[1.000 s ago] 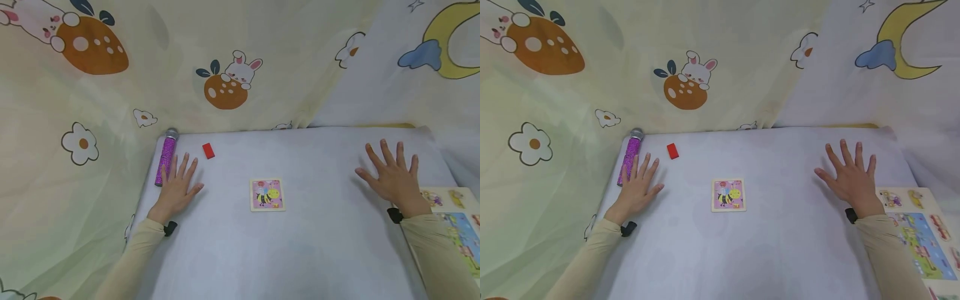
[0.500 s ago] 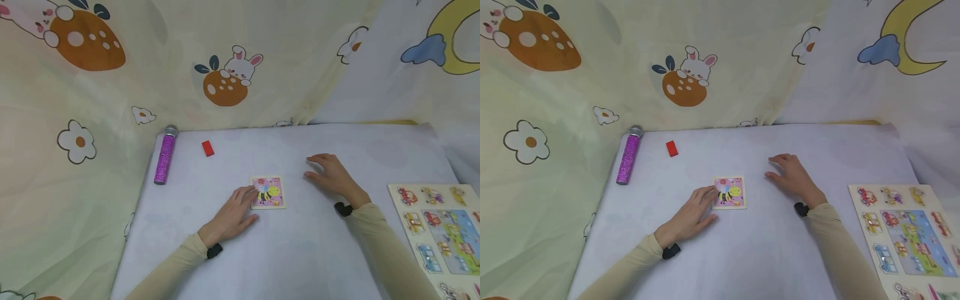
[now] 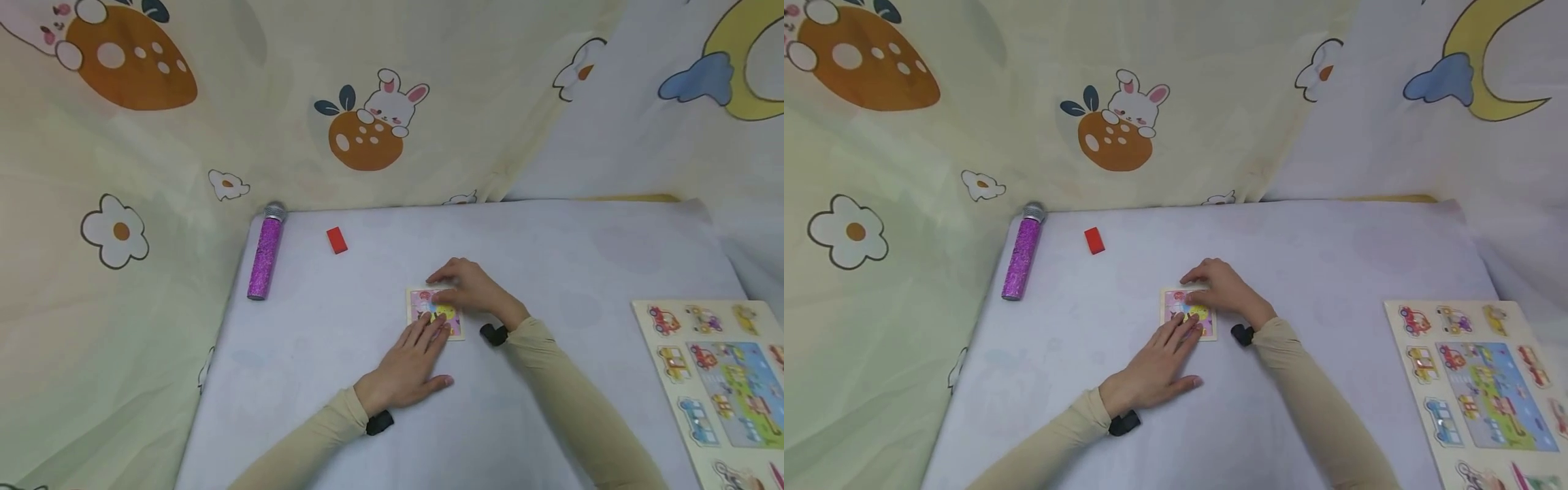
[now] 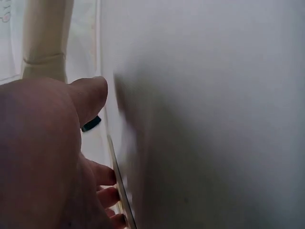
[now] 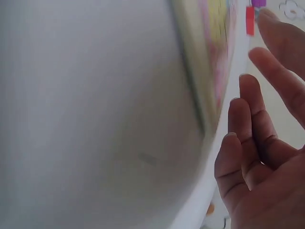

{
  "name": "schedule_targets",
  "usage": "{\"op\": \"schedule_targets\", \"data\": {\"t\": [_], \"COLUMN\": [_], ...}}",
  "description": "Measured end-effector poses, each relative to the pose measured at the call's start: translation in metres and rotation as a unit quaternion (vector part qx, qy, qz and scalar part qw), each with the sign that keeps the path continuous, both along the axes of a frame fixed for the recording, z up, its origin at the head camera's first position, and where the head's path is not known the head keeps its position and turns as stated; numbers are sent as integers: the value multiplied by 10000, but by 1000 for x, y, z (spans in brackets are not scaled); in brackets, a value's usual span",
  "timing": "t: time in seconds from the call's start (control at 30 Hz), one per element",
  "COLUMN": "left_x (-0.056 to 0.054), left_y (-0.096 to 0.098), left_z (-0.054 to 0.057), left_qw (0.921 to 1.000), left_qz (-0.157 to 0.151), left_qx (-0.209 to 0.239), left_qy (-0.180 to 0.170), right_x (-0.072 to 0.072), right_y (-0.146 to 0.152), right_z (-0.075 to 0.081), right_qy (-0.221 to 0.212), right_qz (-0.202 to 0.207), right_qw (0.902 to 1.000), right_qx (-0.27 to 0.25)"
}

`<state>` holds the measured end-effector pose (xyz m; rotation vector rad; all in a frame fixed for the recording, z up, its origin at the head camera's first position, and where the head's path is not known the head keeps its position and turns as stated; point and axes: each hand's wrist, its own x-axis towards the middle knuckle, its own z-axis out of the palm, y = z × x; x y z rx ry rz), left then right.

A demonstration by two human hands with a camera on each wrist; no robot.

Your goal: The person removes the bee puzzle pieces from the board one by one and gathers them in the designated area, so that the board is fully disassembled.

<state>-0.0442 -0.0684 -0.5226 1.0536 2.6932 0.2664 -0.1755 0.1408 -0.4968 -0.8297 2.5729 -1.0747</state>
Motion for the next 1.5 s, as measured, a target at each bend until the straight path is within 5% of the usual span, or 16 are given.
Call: {"op": "schedule_targets", "data": {"t": [0.63, 1.5], "left_x": [0, -1], "left_y": [-1, -2], "left_z": [0, -1], "left_qw": [9999, 9998], "left_qz": [10, 39], "left_qx": [-154, -126], "left_qy": [-51, -176], "right_x": [-3, -1], "right_y": [-34, -36], "right_z": [-4, 1], "right_qy": [239, -130], "right_qz": [164, 82], "right_qw": [9970, 9985], "right_qx": [711, 522]}}
